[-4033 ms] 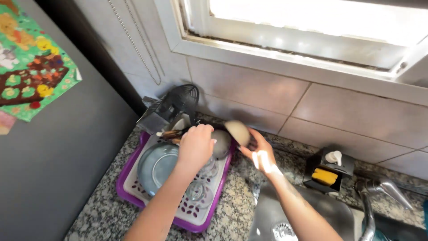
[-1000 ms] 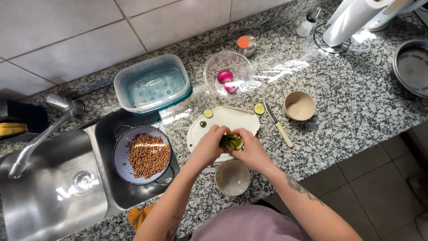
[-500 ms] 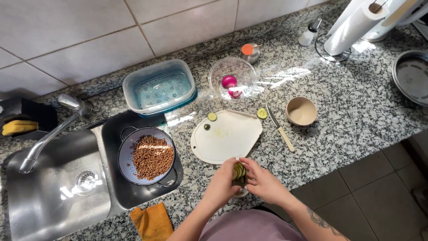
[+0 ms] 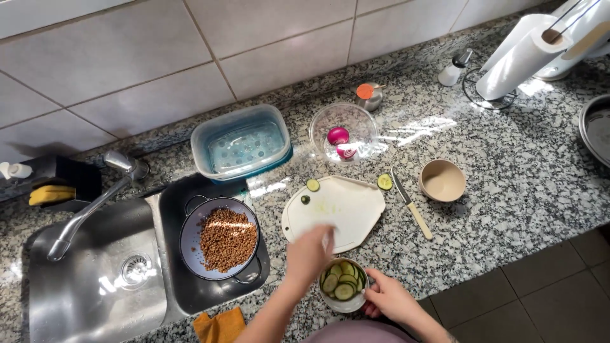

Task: The person slices a cucumber into thin rounds on a white cutting board using a knife, then transfers the slices into a small bowl. They then peel and slice a red onion on the same board, discarding the peels into a trash bin.

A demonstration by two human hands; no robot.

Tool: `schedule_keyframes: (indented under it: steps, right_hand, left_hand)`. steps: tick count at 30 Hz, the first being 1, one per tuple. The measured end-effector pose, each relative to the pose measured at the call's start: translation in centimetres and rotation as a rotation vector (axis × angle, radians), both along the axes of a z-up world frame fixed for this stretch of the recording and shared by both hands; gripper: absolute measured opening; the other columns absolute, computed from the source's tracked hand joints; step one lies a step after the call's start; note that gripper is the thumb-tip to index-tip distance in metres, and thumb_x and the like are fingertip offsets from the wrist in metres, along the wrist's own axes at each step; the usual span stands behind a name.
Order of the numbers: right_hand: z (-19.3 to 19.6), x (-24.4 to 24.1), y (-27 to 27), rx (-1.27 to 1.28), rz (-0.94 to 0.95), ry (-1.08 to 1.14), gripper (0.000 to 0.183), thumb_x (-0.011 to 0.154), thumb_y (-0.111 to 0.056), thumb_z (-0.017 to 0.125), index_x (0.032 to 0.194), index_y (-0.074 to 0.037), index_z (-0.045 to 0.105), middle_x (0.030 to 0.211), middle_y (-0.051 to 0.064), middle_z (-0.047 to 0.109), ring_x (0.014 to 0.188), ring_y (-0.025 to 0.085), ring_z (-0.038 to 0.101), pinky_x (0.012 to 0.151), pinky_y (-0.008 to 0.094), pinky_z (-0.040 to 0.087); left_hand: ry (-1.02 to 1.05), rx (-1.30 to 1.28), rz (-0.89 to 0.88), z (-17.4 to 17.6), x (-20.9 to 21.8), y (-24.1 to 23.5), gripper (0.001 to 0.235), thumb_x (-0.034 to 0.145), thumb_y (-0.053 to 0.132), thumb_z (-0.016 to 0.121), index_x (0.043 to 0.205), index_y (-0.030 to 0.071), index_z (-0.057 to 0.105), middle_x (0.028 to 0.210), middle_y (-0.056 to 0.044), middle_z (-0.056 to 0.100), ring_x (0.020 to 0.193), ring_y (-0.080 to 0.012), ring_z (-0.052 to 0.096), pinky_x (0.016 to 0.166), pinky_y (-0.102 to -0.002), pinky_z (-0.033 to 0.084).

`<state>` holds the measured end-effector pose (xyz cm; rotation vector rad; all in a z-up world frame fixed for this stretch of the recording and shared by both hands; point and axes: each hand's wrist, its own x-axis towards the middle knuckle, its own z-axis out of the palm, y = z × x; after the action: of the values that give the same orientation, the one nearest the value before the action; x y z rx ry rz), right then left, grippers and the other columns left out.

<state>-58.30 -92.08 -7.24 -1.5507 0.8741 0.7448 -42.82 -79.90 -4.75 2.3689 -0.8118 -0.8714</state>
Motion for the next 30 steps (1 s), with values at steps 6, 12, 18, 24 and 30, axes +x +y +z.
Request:
schedule_keyframes:
  steps: [6, 12, 18, 24, 30]
  right_hand:
    - [3.8, 1.8, -1.4, -0.166, 0.041, 0.026, 0.054, 0.088, -0.015, 0.045, 0.141, -0.019, 0.036, 0.073, 0.003, 0.064, 0.061, 0.013, 0.064, 0.058, 0.025, 0.054]
    - [4.5, 3.5, -3.8, -0.169, -0.181, -0.032, 0.044, 0.092, -0.007, 0.046, 0.136, -0.016, 0.048, 0.076, 0.008, 0.066, 0.059, 0.013, 0.059, 0.051, 0.020, 0.053]
    - [3.9, 6.6, -5.5, -0.199, -0.276, -0.167, 0.045, 0.091, -0.010, 0.043, 0.136, -0.012, 0.044, 0.071, 0.009, 0.066, 0.062, 0.017, 0.064, 0.059, 0.026, 0.056]
    - [1.5, 7.6, -10.4, -0.160, -0.559, -0.375, 0.044, 0.085, -0.006, 0.044, 0.127, 0.007, 0.047, 0.062, 0.025, 0.063, 0.050, 0.026, 0.064, 0.043, 0.029, 0.055]
    - [0.7, 13.0, -18.3, -0.506, -0.548, -0.362, 0.041, 0.085, -0.005, 0.045, 0.124, 0.007, 0.050, 0.062, 0.023, 0.064, 0.042, 0.024, 0.061, 0.030, 0.028, 0.048]
  left_hand:
    - [-0.444, 0.091, 0.127, -6.4, 9.9, -3.1, 0.045, 0.085, 0.029, 0.056, 0.127, 0.014, 0.052, 0.127, -0.005, 0.054, 0.108, -0.0267, 0.052, 0.080, -0.039, 0.049]
    - [-0.801, 0.152, -0.211, -7.7, 11.3, -3.8, 0.030, 0.092, 0.021, 0.045, 0.074, 0.010, 0.065, 0.072, -0.004, 0.063, 0.070, -0.0239, 0.060, 0.071, -0.037, 0.044]
    - [-0.409, -0.437, -0.222, -1.1, 4.9, -5.0, 0.011, 0.086, 0.021, 0.061, 0.080, 0.018, 0.070, 0.064, 0.005, 0.067, 0.055, -0.0061, 0.056, 0.061, -0.020, 0.042]
    - [-0.526, -0.595, 0.040, -3.2, 5.3, -6.7, 0.020, 0.084, 0.027, 0.064, 0.103, 0.020, 0.066, 0.083, 0.002, 0.062, 0.075, -0.0193, 0.062, 0.068, -0.030, 0.049]
    - [-0.521, -0.384, -0.127, -9.6, 4.8, -14.5, 0.025, 0.083, 0.018, 0.060, 0.107, 0.014, 0.063, 0.092, -0.005, 0.061, 0.087, -0.0268, 0.061, 0.072, -0.037, 0.051]
